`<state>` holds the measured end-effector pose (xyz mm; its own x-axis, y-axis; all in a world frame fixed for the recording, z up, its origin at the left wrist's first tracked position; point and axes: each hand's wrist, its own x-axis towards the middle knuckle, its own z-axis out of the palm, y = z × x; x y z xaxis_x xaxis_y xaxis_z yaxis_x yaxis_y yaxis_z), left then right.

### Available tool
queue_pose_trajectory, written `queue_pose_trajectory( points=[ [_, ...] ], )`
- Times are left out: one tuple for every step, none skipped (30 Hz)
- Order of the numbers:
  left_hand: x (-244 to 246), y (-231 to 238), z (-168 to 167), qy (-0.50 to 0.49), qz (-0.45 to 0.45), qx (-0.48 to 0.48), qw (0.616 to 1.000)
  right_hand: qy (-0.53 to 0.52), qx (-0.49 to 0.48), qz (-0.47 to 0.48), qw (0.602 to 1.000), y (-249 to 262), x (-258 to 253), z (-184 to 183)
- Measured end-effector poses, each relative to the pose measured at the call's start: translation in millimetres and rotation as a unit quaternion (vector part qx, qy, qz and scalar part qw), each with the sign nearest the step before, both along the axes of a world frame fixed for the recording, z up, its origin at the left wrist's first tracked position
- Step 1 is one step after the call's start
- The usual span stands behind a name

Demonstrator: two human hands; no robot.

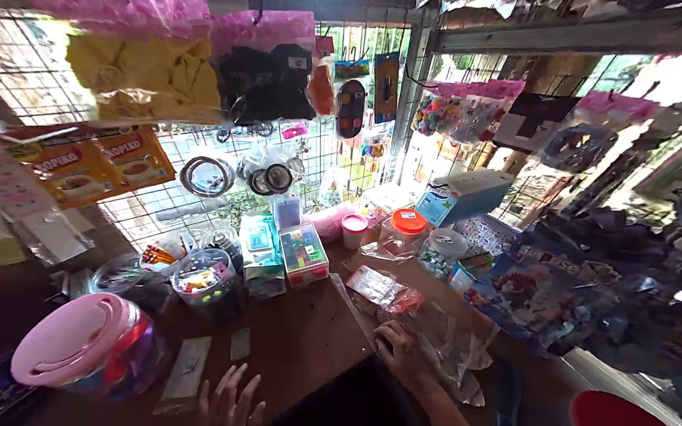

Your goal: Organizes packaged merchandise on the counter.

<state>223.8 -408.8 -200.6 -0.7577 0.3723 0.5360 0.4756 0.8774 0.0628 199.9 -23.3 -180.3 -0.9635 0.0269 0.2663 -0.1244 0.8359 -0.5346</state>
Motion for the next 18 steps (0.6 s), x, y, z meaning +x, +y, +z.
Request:
queue_pose_trajectory(
  points=[
    [1.5,0.6,-0.4,0.007,0.002,-0.002,1.000,0.000,-0.004,0.004,1.000,0.1,0.6,-0.3],
    [2.2,1.1,-0.1,0.016,0.004,-0.003,1.000,-0.003,-0.008,0.007,1.000,-0.1,1.0,-0.1],
    [1.7,1.8,0.7,0.026,0.007,-0.005,1.000,-0.007,-0.008,0.008,1.000,-0.2,0.8,0.7],
    [1.1,2.4,0.9,0.032,0.013,-0.010,0.999,-0.013,-0.008,0.007,1.000,-0.1,0.5,1.9],
    [0.8,3.0,0.1,0.038,0.018,-0.013,0.999,-0.020,-0.006,0.006,1.000,0.1,0.4,2.5],
    [0.9,3.6,-1.1,0.045,0.020,-0.012,0.999,-0.026,-0.004,0.005,1.000,0.0,0.6,2.9],
    [1.6,4.5,-1.4,0.049,0.026,-0.011,0.998,-0.030,-0.002,0.004,1.000,-0.2,0.8,2.9],
    [2.1,5.3,-1.2,0.052,0.033,-0.011,0.998,-0.033,-0.002,0.005,0.999,-0.3,0.9,3.0],
    [2.6,5.9,-1.0,0.054,0.038,-0.009,0.998,-0.033,-0.001,0.005,0.999,-0.2,0.5,2.6],
    [2.9,6.2,-0.7,0.056,0.039,-0.009,0.998,-0.031,-0.004,0.006,0.999,0.0,0.0,1.5],
    [3.0,6.2,0.0,0.059,0.040,-0.013,0.997,-0.031,-0.006,0.008,0.999,0.4,-0.2,0.1],
    [3.3,6.3,0.4,0.060,0.043,-0.018,0.997,-0.029,-0.007,0.009,1.000,0.6,-0.1,-1.1],
    [3.2,6.2,0.3,0.065,0.045,-0.023,0.997,-0.020,-0.007,0.011,1.000,0.8,-0.1,-2.2],
    [2.7,6.0,-0.3,0.071,0.046,-0.028,0.996,-0.012,-0.006,0.011,1.000,0.8,0.0,-2.8],
    [2.1,5.5,-1.4,0.075,0.046,-0.030,0.996,-0.009,-0.004,0.011,1.000,0.8,0.1,-2.9],
    [1.2,5.2,-2.7,0.080,0.045,-0.030,0.995,-0.012,-0.002,0.010,1.000,0.7,0.2,-2.5],
    [0.5,5.2,-4.0,0.086,0.044,-0.028,0.995,-0.016,0.000,0.009,1.000,0.6,0.3,-1.5],
    [-0.4,5.2,-5.2,0.094,0.045,-0.027,0.994,-0.021,0.001,0.007,1.000,0.2,0.4,-0.2]
  ],
)
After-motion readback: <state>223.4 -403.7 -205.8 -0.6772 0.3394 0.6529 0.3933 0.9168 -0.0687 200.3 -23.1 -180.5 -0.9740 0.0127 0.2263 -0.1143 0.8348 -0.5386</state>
